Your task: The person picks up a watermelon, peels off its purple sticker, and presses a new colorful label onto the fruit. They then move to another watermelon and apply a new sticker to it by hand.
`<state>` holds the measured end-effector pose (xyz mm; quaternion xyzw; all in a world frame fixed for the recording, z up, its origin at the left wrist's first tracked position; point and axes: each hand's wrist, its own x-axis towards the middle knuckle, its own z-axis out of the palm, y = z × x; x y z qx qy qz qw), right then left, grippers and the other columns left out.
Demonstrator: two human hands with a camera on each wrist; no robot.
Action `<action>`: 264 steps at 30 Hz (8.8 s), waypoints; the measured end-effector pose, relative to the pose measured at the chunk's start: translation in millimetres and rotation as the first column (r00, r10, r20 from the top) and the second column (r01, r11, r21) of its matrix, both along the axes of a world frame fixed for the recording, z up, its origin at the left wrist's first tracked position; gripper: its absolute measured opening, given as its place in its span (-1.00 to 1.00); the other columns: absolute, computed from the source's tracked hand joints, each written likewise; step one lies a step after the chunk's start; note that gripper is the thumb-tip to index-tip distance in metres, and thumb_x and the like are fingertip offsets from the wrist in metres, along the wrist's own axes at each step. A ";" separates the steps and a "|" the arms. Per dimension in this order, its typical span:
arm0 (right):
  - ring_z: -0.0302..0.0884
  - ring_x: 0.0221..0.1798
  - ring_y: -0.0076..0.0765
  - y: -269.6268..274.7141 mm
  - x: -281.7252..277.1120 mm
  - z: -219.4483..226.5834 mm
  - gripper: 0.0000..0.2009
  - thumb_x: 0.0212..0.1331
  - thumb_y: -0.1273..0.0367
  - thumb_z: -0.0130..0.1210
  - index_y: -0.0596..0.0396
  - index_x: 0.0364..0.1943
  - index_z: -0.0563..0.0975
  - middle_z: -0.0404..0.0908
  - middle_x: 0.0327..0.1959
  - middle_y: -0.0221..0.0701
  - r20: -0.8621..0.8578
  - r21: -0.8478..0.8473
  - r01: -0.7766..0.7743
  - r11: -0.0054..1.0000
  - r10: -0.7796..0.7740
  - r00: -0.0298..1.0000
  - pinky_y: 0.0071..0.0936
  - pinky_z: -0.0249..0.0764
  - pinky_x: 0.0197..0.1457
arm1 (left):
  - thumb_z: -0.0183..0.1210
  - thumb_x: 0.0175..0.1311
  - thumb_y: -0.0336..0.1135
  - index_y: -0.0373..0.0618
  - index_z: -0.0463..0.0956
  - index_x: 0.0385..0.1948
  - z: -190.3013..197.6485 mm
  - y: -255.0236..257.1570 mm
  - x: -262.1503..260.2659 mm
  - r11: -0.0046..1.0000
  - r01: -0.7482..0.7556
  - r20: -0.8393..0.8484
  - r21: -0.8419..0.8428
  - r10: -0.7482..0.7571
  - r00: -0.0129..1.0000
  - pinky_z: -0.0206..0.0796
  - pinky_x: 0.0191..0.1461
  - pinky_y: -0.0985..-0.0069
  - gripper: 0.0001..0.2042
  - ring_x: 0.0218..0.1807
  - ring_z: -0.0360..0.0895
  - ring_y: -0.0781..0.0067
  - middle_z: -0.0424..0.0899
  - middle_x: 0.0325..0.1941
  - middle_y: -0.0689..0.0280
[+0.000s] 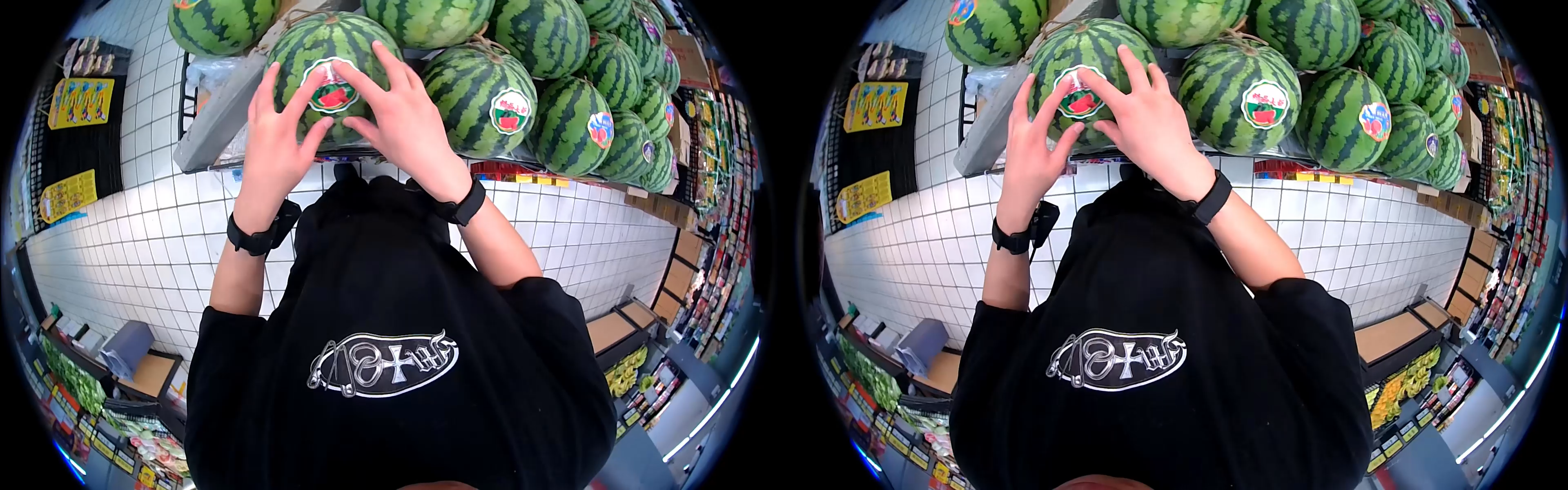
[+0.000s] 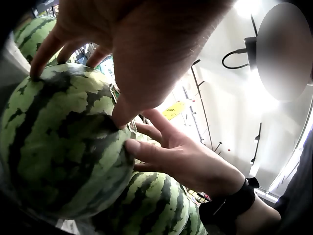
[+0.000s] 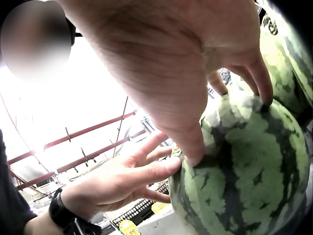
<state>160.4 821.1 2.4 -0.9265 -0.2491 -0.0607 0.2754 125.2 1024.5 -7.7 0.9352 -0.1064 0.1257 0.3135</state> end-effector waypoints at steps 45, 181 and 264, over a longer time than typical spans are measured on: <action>0.25 0.43 0.36 -177.0 -51.4 -21.1 -0.33 0.13 0.41 0.25 0.22 0.39 0.35 0.30 0.46 0.06 0.188 0.096 0.233 0.968 -0.248 0.950 0.01 0.41 0.42 | 0.23 0.23 -0.41 -0.35 0.39 0.33 31.4 -224.5 -6.6 0.916 0.258 -0.040 0.306 -0.259 0.965 0.23 0.53 0.16 -0.42 0.47 0.30 -0.25 0.39 0.45 -0.14; 0.30 0.53 0.11 433.2 90.4 -11.3 -0.17 0.27 0.11 0.27 0.20 0.54 0.18 0.33 0.49 0.08 -0.290 -0.006 0.905 0.424 -0.867 0.405 -0.19 0.24 0.56 | 0.30 0.30 -0.27 -0.13 0.06 0.56 -80.0 546.7 314.5 0.651 0.713 -0.187 -0.260 -0.759 0.624 -0.08 0.63 -0.02 -0.19 0.58 0.05 -0.29 0.12 0.58 -0.17; 0.29 0.54 -0.08 353.0 157.0 -50.1 -0.19 0.28 0.07 0.35 0.16 0.49 0.26 0.38 0.45 -0.04 -0.524 0.520 0.851 -0.074 -0.815 0.249 -0.22 0.22 0.56 | 0.44 0.24 -0.03 -0.33 0.20 0.47 -26.3 250.5 450.3 0.346 0.887 -0.202 -0.305 -0.934 0.294 0.22 0.53 0.20 -0.13 0.48 0.37 -0.02 0.32 0.50 -0.08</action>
